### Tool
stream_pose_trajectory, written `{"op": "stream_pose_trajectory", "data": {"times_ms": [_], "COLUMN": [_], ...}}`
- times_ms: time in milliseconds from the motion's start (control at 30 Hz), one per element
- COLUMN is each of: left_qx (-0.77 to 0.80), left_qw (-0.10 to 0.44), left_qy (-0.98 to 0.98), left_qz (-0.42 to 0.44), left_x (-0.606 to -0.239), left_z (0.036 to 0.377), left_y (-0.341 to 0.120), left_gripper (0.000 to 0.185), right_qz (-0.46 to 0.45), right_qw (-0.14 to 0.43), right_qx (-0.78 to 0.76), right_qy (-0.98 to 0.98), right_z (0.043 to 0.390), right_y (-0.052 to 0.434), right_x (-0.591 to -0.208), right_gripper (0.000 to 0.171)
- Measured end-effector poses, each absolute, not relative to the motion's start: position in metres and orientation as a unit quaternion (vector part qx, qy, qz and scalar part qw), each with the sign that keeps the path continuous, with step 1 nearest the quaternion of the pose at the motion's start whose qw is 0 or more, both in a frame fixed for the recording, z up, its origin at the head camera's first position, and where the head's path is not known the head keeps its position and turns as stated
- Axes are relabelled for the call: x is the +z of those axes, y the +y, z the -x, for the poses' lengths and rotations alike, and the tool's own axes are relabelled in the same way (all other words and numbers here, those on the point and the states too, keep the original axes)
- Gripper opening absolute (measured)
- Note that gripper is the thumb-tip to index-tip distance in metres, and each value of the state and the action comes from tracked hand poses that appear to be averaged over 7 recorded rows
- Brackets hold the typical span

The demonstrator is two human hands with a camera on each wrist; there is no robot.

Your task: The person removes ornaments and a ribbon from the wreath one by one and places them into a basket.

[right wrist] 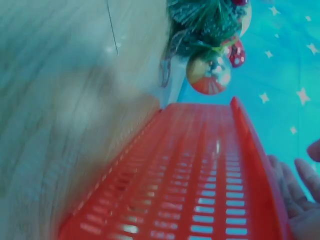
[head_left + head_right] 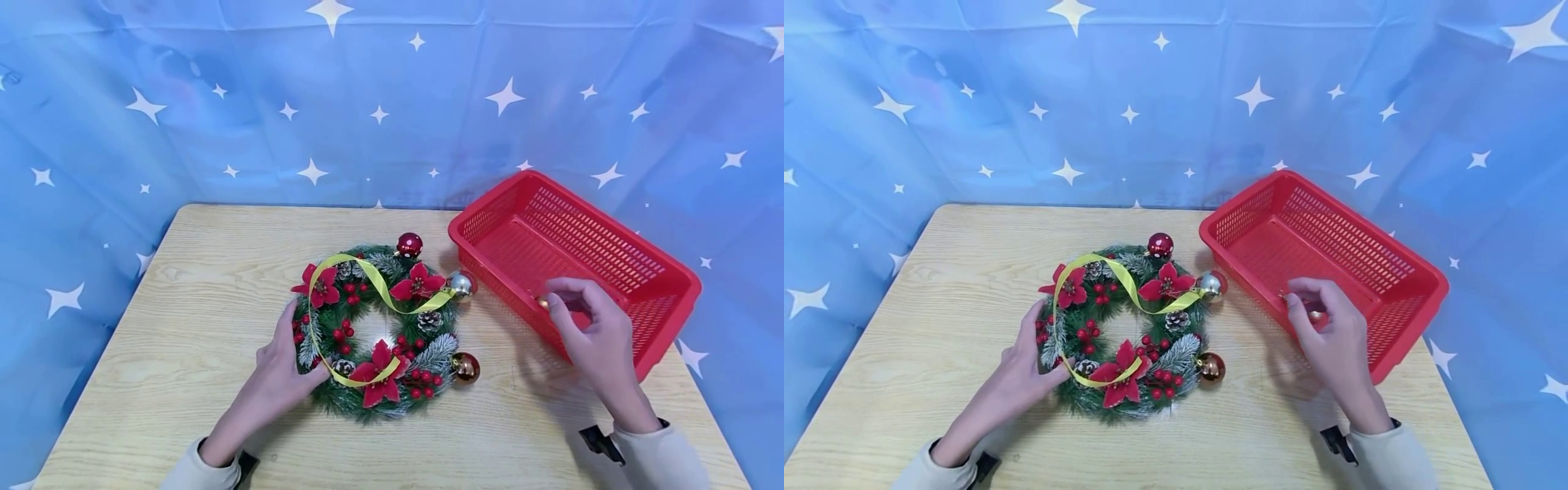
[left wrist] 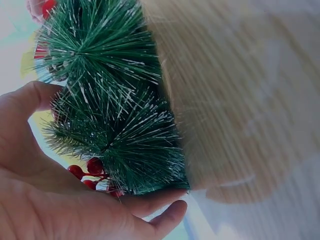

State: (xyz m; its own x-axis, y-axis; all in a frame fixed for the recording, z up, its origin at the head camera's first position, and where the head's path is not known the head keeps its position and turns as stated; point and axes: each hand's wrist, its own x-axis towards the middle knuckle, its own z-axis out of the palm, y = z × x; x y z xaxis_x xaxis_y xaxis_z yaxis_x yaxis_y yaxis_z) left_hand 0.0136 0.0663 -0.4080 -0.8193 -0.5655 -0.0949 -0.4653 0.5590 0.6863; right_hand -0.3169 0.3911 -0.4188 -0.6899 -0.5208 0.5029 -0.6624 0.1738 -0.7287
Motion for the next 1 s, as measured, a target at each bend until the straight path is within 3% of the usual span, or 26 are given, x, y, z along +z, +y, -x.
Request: {"op": "stream_pose_trajectory", "data": {"times_ms": [400, 700, 1000], "left_qx": [-0.384, -0.389, -0.396], "left_qw": [0.060, 0.036, 0.032], "left_qy": [-0.872, -0.863, -0.859], "left_qz": [-0.299, -0.319, -0.324], "left_x": [-0.410, -0.405, -0.403], "left_z": [-0.016, -0.015, -0.014], "left_y": [0.067, 0.067, 0.069], "left_gripper": [0.118, 0.118, 0.118], "right_qz": [-0.472, -0.520, -0.537], "right_qw": [0.044, 0.035, -0.063], "right_qx": [0.558, 0.556, 0.503], "right_qy": [-0.681, -0.648, -0.674], "right_z": [0.285, 0.290, 0.288], "right_y": [0.371, 0.366, 0.367], "right_x": [-0.397, -0.429, -0.449], "right_gripper": [0.032, 0.038, 0.043]}}
